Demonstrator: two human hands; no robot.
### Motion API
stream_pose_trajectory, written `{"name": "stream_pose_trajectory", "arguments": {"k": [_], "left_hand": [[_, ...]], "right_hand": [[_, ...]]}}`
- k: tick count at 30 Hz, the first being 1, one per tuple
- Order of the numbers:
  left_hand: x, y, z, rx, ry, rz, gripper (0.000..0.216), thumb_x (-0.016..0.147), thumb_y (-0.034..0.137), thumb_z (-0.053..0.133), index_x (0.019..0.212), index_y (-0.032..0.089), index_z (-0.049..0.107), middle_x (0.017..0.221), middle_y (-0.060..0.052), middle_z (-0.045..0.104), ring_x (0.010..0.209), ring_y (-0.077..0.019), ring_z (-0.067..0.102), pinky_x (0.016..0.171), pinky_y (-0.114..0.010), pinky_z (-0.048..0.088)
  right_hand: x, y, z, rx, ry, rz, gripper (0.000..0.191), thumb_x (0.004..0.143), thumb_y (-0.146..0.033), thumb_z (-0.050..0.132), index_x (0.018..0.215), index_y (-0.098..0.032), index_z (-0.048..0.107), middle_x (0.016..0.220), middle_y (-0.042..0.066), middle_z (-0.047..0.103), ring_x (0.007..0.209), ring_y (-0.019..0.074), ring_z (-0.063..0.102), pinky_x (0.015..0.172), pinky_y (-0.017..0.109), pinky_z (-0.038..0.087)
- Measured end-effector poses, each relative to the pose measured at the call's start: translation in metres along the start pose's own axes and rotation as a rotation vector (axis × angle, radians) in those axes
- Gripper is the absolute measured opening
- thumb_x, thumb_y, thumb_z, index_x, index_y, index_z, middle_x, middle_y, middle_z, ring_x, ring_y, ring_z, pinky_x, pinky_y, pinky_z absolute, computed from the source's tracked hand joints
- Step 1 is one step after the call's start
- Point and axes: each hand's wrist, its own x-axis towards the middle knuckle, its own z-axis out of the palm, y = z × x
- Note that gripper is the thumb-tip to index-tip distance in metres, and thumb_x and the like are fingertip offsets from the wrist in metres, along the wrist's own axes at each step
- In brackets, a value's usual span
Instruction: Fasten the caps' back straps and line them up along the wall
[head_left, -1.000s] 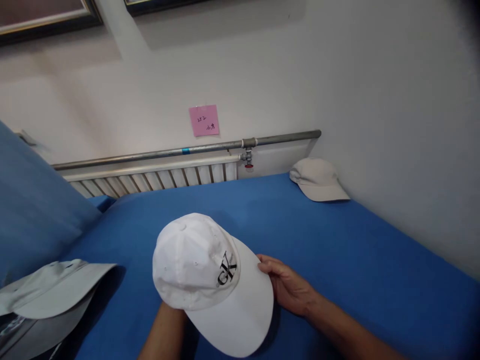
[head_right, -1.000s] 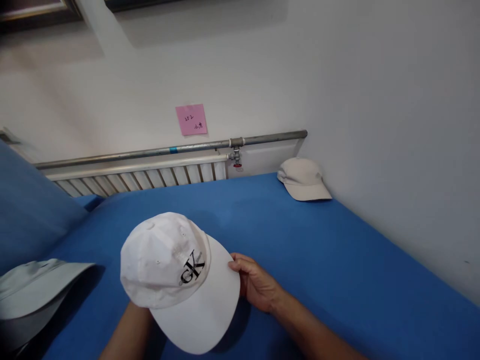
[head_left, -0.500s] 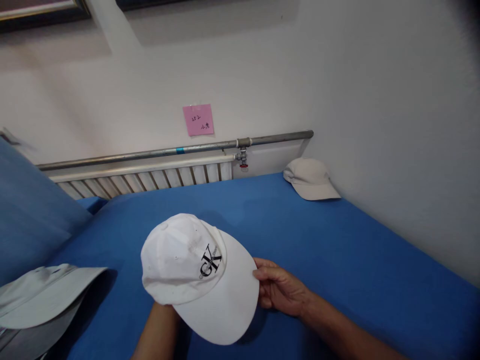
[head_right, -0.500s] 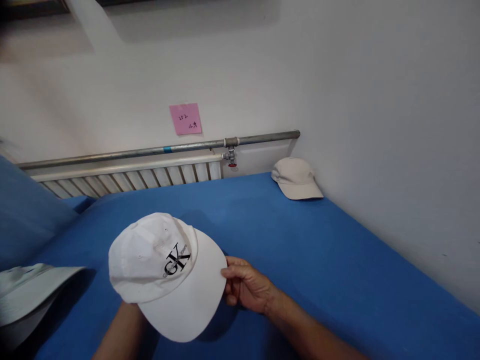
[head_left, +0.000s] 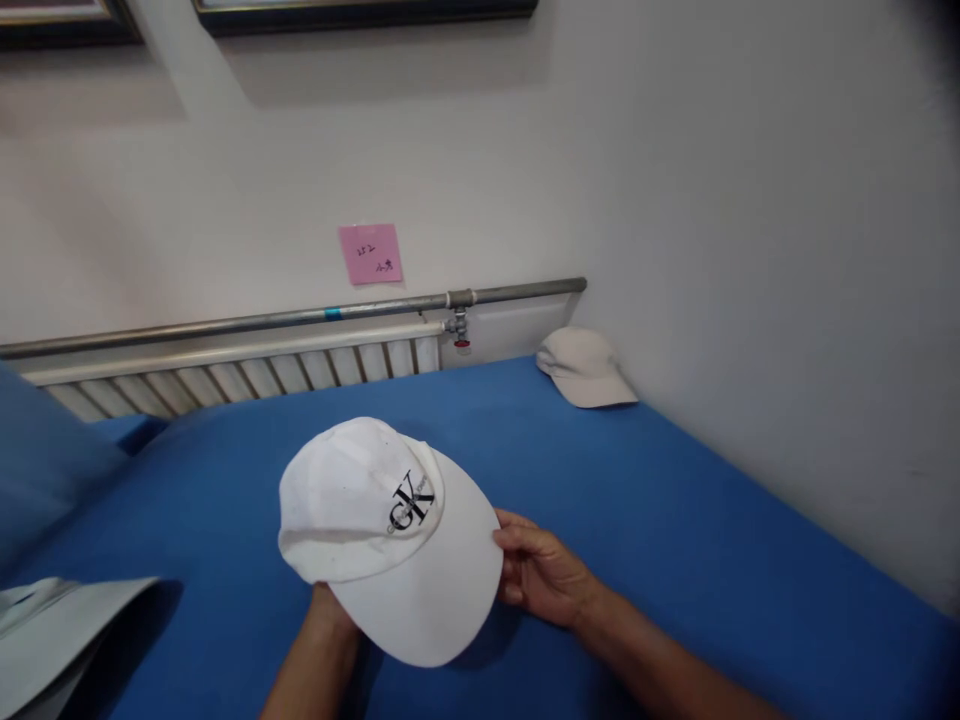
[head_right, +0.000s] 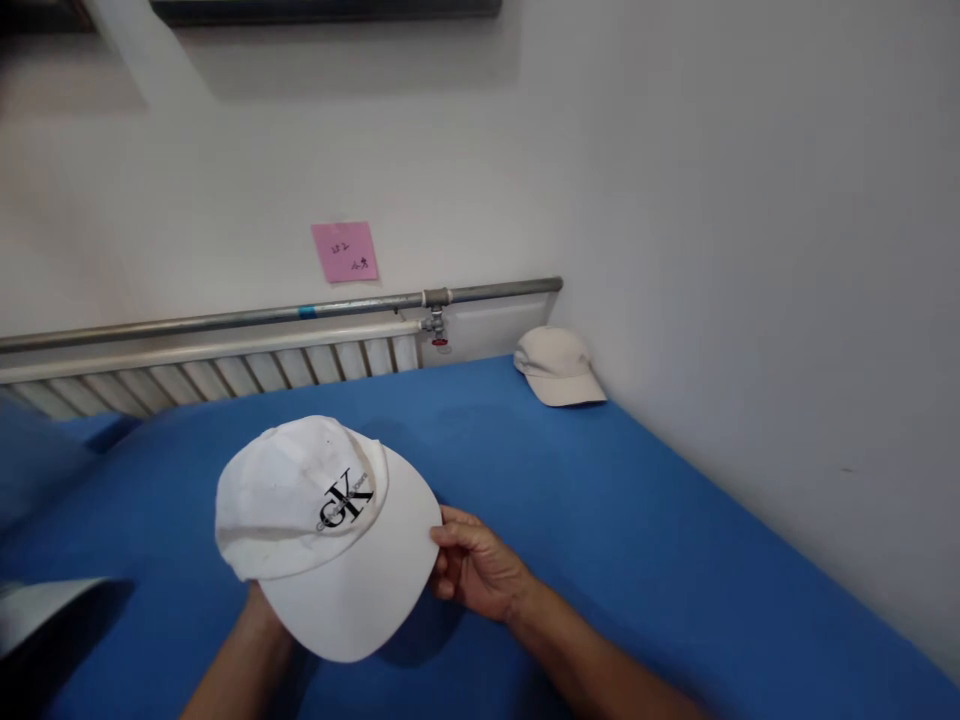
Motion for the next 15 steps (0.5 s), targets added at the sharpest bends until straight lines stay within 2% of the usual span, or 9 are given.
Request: {"name": "stream_pose_trajectory", "arguments": {"k": [3,6,9,11,15], "left_hand": [[0.035,-0.007,0.012,0.031,0.015,-0.065,0.035,0.071,0.039,0.076,0.098,0.018,0.071,0.083,-0.004,0.074,0.089,-0.023,0.068,0.077,-0.03,0.052],[0.035,-0.021,0.019,0.183,-0.081,-0.122,0.034,0.066,0.036,0.081,0.09,0.014,0.071,0.079,-0.007,0.074,0.07,-0.0193,0.067,0.062,-0.027,0.052],[0.028,-0.032,0.022,0.342,-0.184,-0.187,0.034,0.076,0.044,0.072,0.088,0.012,0.069,0.082,-0.009,0.072,0.068,-0.0176,0.066,0.061,-0.027,0.05],[0.028,-0.037,0.023,0.438,-0.21,-0.206,0.033,0.08,0.044,0.068,0.089,0.012,0.068,0.085,-0.008,0.071,0.07,-0.0156,0.065,0.063,-0.026,0.049],[0.038,-0.046,0.019,0.559,-0.246,-0.26,0.043,0.071,0.054,0.074,0.085,0.013,0.067,0.08,-0.006,0.067,0.066,-0.0139,0.062,0.059,-0.024,0.045]], "right_hand": [[-0.003,-0.012,-0.002,0.035,0.074,-0.079,0.029,0.064,-0.022,0.076,0.087,-0.016,0.059,0.052,-0.007,0.051,0.042,0.0042,0.041,0.037,0.016,0.027],[-0.006,-0.026,-0.008,0.071,0.174,-0.174,0.033,0.063,-0.019,0.078,0.09,-0.016,0.059,0.053,-0.008,0.05,0.044,0.0037,0.04,0.039,0.016,0.026],[-0.008,-0.04,-0.019,0.078,0.265,-0.268,0.033,0.063,-0.017,0.078,0.09,-0.017,0.059,0.057,-0.007,0.05,0.047,0.004,0.041,0.04,0.017,0.026],[-0.007,-0.049,-0.029,0.077,0.322,-0.32,0.034,0.062,-0.016,0.079,0.089,-0.017,0.059,0.059,-0.007,0.05,0.048,0.0041,0.042,0.041,0.017,0.027],[0.0,-0.07,-0.053,0.072,0.391,-0.402,0.036,0.059,-0.016,0.08,0.087,-0.018,0.058,0.06,-0.008,0.051,0.048,0.0038,0.041,0.042,0.017,0.027]]}}
